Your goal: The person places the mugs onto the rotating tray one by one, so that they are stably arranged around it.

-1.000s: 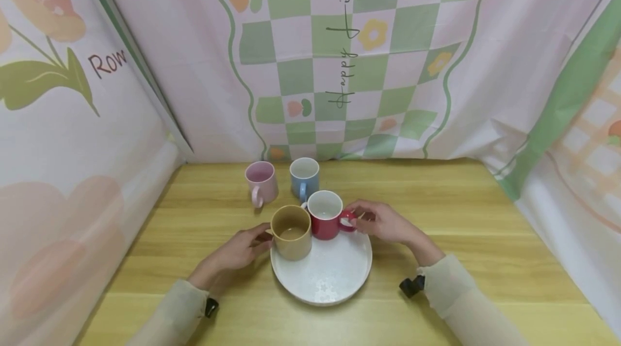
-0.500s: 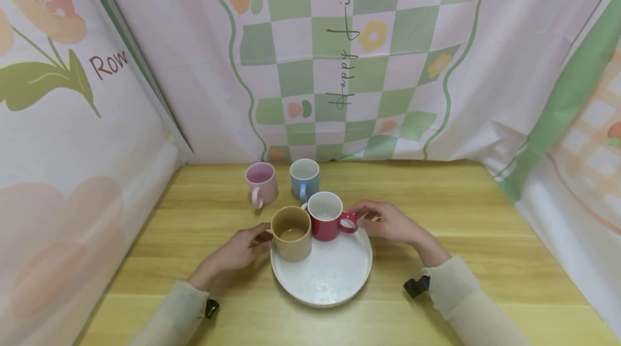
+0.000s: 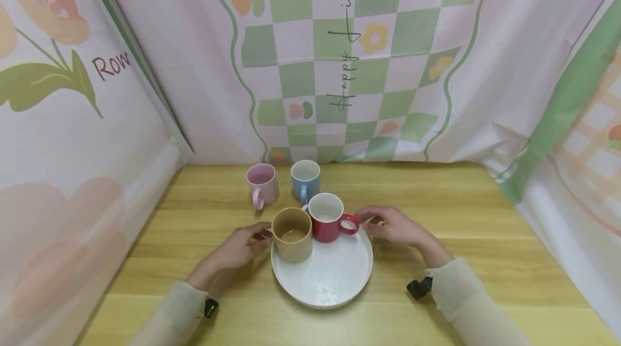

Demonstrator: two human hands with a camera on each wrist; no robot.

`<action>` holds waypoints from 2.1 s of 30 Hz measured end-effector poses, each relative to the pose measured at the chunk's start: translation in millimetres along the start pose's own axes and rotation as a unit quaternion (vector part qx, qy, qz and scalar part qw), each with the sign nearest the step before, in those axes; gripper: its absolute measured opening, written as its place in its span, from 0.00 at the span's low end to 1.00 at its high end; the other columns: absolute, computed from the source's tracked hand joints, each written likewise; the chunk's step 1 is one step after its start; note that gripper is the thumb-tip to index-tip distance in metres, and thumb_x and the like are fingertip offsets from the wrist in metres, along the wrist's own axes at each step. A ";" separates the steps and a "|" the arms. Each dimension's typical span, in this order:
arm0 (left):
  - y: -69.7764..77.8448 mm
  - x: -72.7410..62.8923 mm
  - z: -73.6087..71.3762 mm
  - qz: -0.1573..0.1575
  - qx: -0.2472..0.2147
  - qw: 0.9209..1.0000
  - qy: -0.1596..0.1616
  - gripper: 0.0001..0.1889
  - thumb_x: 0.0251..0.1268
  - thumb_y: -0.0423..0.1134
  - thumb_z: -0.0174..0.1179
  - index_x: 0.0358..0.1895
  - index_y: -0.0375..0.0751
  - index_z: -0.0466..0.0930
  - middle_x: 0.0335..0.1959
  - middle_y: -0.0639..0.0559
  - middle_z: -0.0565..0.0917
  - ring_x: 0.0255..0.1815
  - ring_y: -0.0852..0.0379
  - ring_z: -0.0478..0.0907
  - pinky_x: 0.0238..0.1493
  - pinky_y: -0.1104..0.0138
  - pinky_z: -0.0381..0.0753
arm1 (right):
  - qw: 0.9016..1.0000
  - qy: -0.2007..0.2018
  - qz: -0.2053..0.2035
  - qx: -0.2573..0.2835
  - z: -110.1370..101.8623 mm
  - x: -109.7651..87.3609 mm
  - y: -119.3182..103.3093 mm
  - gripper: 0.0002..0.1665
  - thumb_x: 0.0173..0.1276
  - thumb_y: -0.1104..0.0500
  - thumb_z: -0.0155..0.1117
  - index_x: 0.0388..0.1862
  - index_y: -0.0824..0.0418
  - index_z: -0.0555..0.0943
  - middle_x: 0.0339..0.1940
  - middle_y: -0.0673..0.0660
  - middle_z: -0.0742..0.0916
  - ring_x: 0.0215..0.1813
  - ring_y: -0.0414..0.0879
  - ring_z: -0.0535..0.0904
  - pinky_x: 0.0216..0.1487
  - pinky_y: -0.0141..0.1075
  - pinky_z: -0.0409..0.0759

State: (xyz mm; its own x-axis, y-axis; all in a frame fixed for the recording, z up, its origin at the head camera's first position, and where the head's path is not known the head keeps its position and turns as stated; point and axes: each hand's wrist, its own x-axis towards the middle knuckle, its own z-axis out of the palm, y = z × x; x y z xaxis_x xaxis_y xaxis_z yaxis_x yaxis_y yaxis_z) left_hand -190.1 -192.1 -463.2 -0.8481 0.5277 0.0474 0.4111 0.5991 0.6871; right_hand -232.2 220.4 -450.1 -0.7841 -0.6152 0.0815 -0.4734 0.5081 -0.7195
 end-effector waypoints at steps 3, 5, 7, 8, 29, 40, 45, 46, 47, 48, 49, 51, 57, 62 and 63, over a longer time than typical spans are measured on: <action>-1.9 0.2 -1.9 -0.003 -0.005 1.000 0.004 0.21 0.74 0.38 0.56 0.67 0.40 0.73 0.54 0.45 0.85 0.54 0.48 0.82 0.57 0.56 0.85 | 1.000 -0.003 0.005 0.000 1.4 -0.5 0.8 0.17 0.71 0.64 0.61 0.57 0.57 0.82 0.53 0.55 0.88 0.52 0.50 0.83 0.52 0.36 0.84; -2.9 0.3 -3.0 -0.005 -0.004 1.000 0.008 0.21 0.74 0.37 0.56 0.67 0.40 0.73 0.54 0.44 0.85 0.54 0.48 0.83 0.56 0.57 0.85 | 1.000 -0.005 0.012 -0.003 2.0 -1.2 0.3 0.17 0.71 0.64 0.60 0.57 0.57 0.82 0.52 0.55 0.88 0.52 0.50 0.83 0.52 0.36 0.84; -3.6 0.3 -3.9 -0.008 -0.001 1.000 0.013 0.21 0.74 0.37 0.56 0.67 0.39 0.73 0.54 0.43 0.85 0.53 0.47 0.83 0.54 0.59 0.86 | 1.000 -0.008 0.019 -0.008 2.4 -2.2 0.4 0.17 0.71 0.63 0.60 0.57 0.58 0.82 0.52 0.57 0.88 0.51 0.50 0.83 0.50 0.36 0.84; -4.0 0.4 -4.2 -0.010 0.001 1.000 0.016 0.21 0.74 0.37 0.56 0.67 0.39 0.73 0.53 0.43 0.86 0.53 0.46 0.83 0.53 0.59 0.86 | 1.000 -0.009 0.021 -0.009 2.4 -2.4 0.5 0.17 0.71 0.63 0.61 0.57 0.58 0.82 0.52 0.57 0.88 0.51 0.50 0.83 0.50 0.36 0.84; -6.8 7.0 -20.1 -0.087 -0.035 0.988 0.121 0.17 0.72 0.36 0.59 0.60 0.38 0.79 0.48 0.44 0.87 0.46 0.50 0.84 0.48 0.59 0.86 | 0.998 -0.025 0.064 0.009 5.4 -4.6 -1.5 0.24 0.69 0.63 0.63 0.63 0.55 0.78 0.48 0.60 0.87 0.42 0.47 0.83 0.38 0.32 0.84; -6.4 11.1 -27.2 -0.159 -0.096 0.968 0.167 0.15 0.73 0.38 0.57 0.59 0.40 0.81 0.49 0.40 0.86 0.44 0.48 0.85 0.42 0.64 0.86 | 0.997 -0.037 0.061 0.013 6.0 -8.7 -1.6 0.28 0.68 0.63 0.64 0.67 0.57 0.75 0.48 0.59 0.87 0.44 0.47 0.84 0.39 0.31 0.83; -6.8 14.6 -30.6 -0.178 -0.095 0.960 0.192 0.15 0.73 0.39 0.57 0.58 0.41 0.81 0.50 0.41 0.86 0.44 0.48 0.84 0.40 0.66 0.85 | 0.997 -0.042 0.058 0.013 6.0 -11.3 -0.9 0.30 0.67 0.62 0.65 0.68 0.57 0.73 0.47 0.59 0.87 0.44 0.47 0.83 0.39 0.31 0.83; -7.1 15.3 -31.3 -0.181 -0.095 0.959 0.196 0.15 0.73 0.39 0.57 0.58 0.41 0.81 0.50 0.40 0.86 0.45 0.47 0.84 0.39 0.66 0.85 | 0.997 -0.043 0.057 0.015 5.8 -11.9 -0.9 0.30 0.67 0.62 0.65 0.69 0.57 0.73 0.47 0.59 0.87 0.44 0.47 0.83 0.38 0.32 0.84; -7.4 16.1 -31.7 -0.185 -0.099 0.957 0.200 0.15 0.73 0.40 0.57 0.58 0.41 0.81 0.50 0.40 0.85 0.45 0.47 0.84 0.40 0.67 0.84 | 0.997 -0.044 0.057 0.015 5.6 -12.5 -0.9 0.31 0.66 0.62 0.66 0.69 0.58 0.73 0.47 0.59 0.87 0.45 0.47 0.83 0.38 0.32 0.84; -7.7 16.7 -32.3 -0.186 -0.101 0.956 0.204 0.15 0.73 0.39 0.57 0.58 0.41 0.81 0.51 0.39 0.85 0.45 0.47 0.84 0.41 0.67 0.84 | 0.997 -0.045 0.055 0.017 5.4 -13.1 -0.9 0.31 0.66 0.61 0.66 0.69 0.58 0.73 0.47 0.59 0.87 0.45 0.48 0.83 0.38 0.32 0.84; -8.1 17.3 -32.7 -0.188 -0.103 0.955 0.207 0.15 0.73 0.39 0.57 0.58 0.40 0.81 0.51 0.39 0.85 0.45 0.47 0.84 0.41 0.67 0.84 | 0.997 -0.046 0.055 0.020 5.2 -13.5 -0.7 0.32 0.66 0.61 0.67 0.69 0.58 0.72 0.46 0.59 0.87 0.45 0.48 0.83 0.38 0.32 0.84; -8.7 18.6 -33.4 -0.192 -0.111 0.952 0.212 0.15 0.73 0.39 0.57 0.58 0.40 0.81 0.52 0.39 0.85 0.45 0.48 0.84 0.42 0.66 0.85 | 0.997 -0.050 0.054 0.023 4.9 -14.4 -0.3 0.32 0.66 0.60 0.68 0.69 0.58 0.72 0.46 0.59 0.87 0.45 0.48 0.84 0.39 0.32 0.84; -11.7 22.3 -34.8 -0.203 -0.135 0.947 0.211 0.17 0.74 0.39 0.56 0.61 0.38 0.78 0.54 0.38 0.83 0.47 0.48 0.84 0.47 0.60 0.87 | 0.995 -0.067 0.054 0.041 4.4 -16.5 2.0 0.37 0.66 0.58 0.70 0.72 0.59 0.69 0.46 0.60 0.87 0.44 0.47 0.85 0.42 0.32 0.85; -14.4 25.6 -34.6 -0.208 -0.146 0.945 0.206 0.18 0.75 0.39 0.55 0.63 0.37 0.76 0.57 0.37 0.82 0.49 0.47 0.84 0.48 0.57 0.87 | 0.994 -0.077 0.062 0.048 4.4 -17.8 2.5 0.40 0.64 0.58 0.71 0.73 0.59 0.67 0.45 0.59 0.86 0.42 0.46 0.85 0.39 0.34 0.86; -15.0 26.5 -34.3 -0.208 -0.149 0.945 0.205 0.19 0.75 0.39 0.55 0.64 0.37 0.76 0.58 0.37 0.81 0.49 0.47 0.84 0.48 0.57 0.87 | 0.994 -0.079 0.065 0.049 4.6 -18.0 2.6 0.40 0.64 0.58 0.71 0.73 0.58 0.67 0.45 0.59 0.86 0.42 0.46 0.84 0.38 0.34 0.86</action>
State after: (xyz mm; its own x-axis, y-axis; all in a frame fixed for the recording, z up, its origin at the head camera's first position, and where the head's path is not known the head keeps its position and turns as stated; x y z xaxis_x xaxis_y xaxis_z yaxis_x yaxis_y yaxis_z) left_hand -230.2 -207.7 -447.4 -0.9988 -0.0306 -0.0372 -0.0473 0.4756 0.8784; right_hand -217.5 229.9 -456.6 -0.7592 -0.6397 -0.1201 -0.3255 0.5330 -0.7810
